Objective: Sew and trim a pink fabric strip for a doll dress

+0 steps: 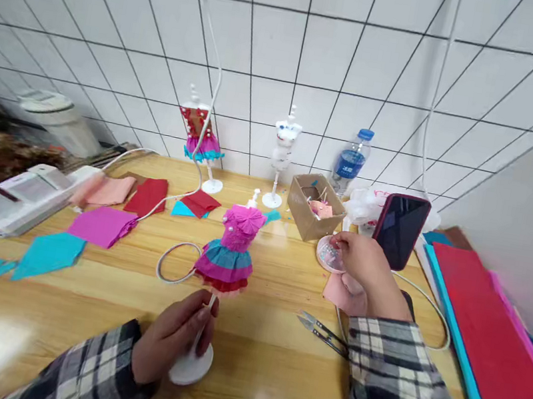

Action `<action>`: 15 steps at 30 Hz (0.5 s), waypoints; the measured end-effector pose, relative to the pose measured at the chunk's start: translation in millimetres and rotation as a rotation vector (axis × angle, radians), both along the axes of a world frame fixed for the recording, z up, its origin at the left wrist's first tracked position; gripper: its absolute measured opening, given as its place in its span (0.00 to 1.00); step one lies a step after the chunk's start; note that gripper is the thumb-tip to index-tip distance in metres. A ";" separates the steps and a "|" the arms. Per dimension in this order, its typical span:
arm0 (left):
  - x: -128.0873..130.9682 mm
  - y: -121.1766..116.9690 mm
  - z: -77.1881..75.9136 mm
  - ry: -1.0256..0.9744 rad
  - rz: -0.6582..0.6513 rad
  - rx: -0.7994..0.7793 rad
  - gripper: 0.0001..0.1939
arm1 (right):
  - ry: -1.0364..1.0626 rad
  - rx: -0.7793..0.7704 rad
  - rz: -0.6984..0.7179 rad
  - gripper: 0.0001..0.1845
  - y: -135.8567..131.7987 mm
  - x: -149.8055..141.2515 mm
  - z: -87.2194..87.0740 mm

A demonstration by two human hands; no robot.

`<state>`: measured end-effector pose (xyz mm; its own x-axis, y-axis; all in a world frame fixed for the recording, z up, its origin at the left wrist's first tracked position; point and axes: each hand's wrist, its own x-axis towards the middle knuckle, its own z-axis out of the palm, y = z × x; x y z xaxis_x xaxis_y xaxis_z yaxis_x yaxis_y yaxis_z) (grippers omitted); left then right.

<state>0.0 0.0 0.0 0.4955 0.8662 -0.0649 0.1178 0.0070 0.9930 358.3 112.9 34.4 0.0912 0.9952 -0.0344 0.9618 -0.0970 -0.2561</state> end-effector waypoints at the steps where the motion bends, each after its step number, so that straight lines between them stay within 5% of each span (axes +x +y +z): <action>1: 0.4 0.3 -0.3 0.004 0.002 0.003 0.16 | -0.001 0.002 -0.001 0.17 -0.3 0.1 0.4; 15: -0.3 1.0 1.3 0.054 -0.001 0.020 0.16 | 0.106 0.044 0.005 0.20 -3.8 5.2 1.7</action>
